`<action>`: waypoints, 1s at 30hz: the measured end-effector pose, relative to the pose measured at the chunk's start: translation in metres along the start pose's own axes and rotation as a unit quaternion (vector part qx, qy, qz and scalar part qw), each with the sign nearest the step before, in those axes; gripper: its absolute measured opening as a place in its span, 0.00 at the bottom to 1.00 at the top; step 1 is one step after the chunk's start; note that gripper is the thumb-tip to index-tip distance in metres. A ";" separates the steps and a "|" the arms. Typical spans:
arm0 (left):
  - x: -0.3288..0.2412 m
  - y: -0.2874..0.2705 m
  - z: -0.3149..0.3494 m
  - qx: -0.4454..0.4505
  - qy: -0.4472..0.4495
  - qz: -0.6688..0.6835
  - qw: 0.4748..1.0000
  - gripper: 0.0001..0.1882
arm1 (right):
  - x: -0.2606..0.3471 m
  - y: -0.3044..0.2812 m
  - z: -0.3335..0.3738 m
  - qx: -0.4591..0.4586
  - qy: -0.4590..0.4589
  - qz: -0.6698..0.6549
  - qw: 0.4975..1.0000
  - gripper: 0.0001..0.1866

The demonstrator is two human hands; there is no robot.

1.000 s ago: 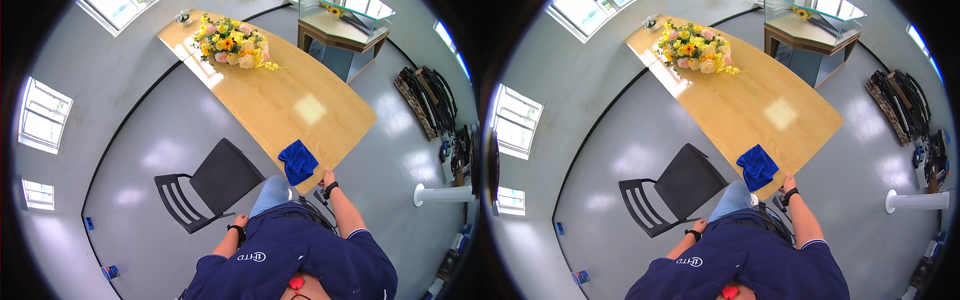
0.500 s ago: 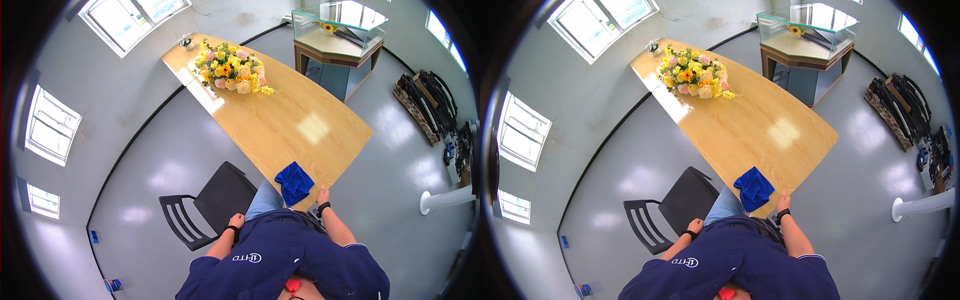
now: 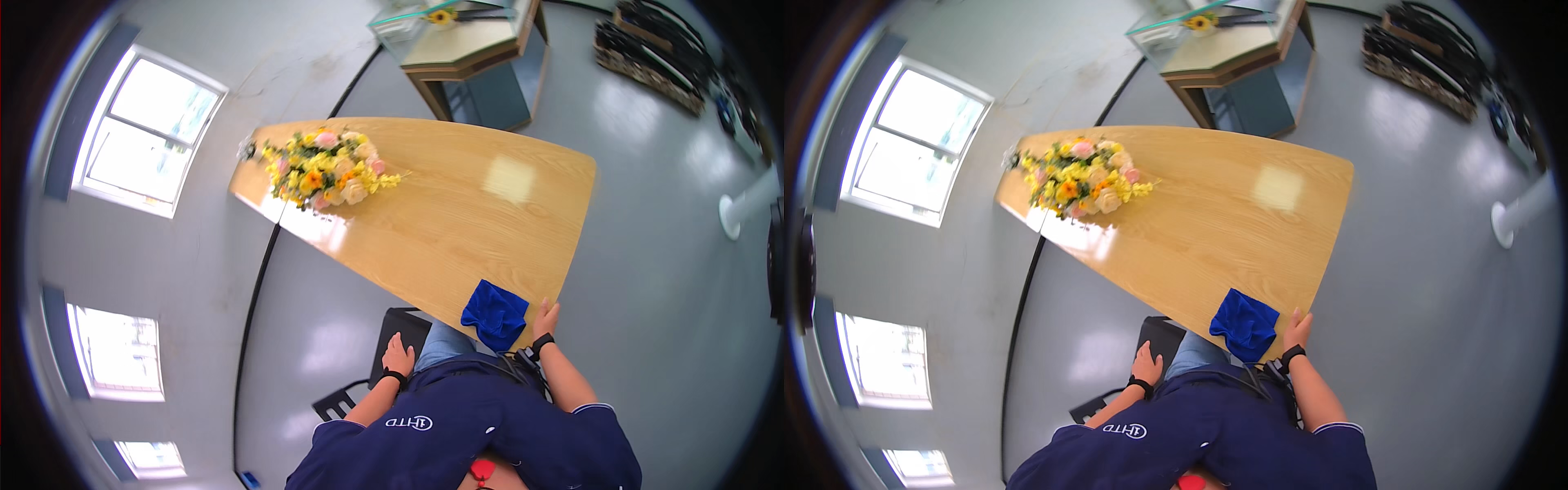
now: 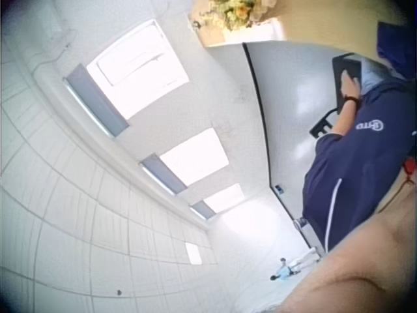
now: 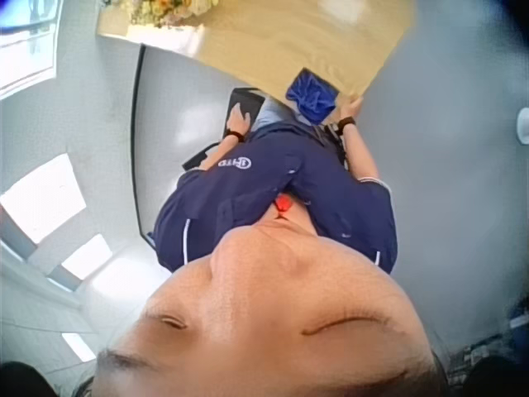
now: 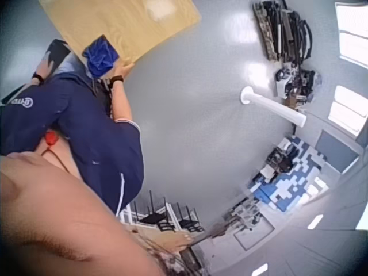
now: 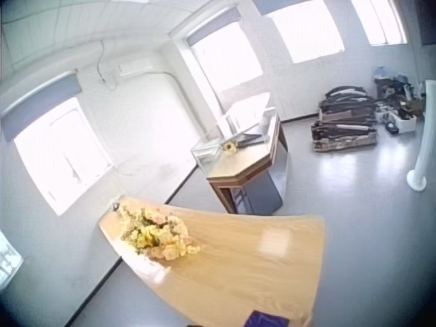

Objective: Folding a blue cloth neatly on a wooden table surface.

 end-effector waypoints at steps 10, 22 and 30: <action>0.052 -0.009 -0.235 -0.019 0.088 -0.110 0.990 0.34 | 0.008 -0.036 0.012 -0.072 -0.016 0.052 0.996 0.19; 0.089 0.034 -0.371 0.075 0.411 -0.024 0.908 0.37 | -0.017 -0.052 0.101 -0.297 0.039 0.247 0.921 0.23; 0.080 0.036 -0.367 0.041 0.484 0.001 0.874 0.33 | -0.018 -0.056 0.104 -0.356 0.039 0.305 0.882 0.19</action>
Point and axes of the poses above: each hand's wrist, its own z-axis away from the middle knuckle, its own y-axis out of the palm, x = y × z, the point moved 9 cm from there along -z, towards the middle knuckle, and after that the axes turned 10 degrees about -x, right-handed, at the moved point
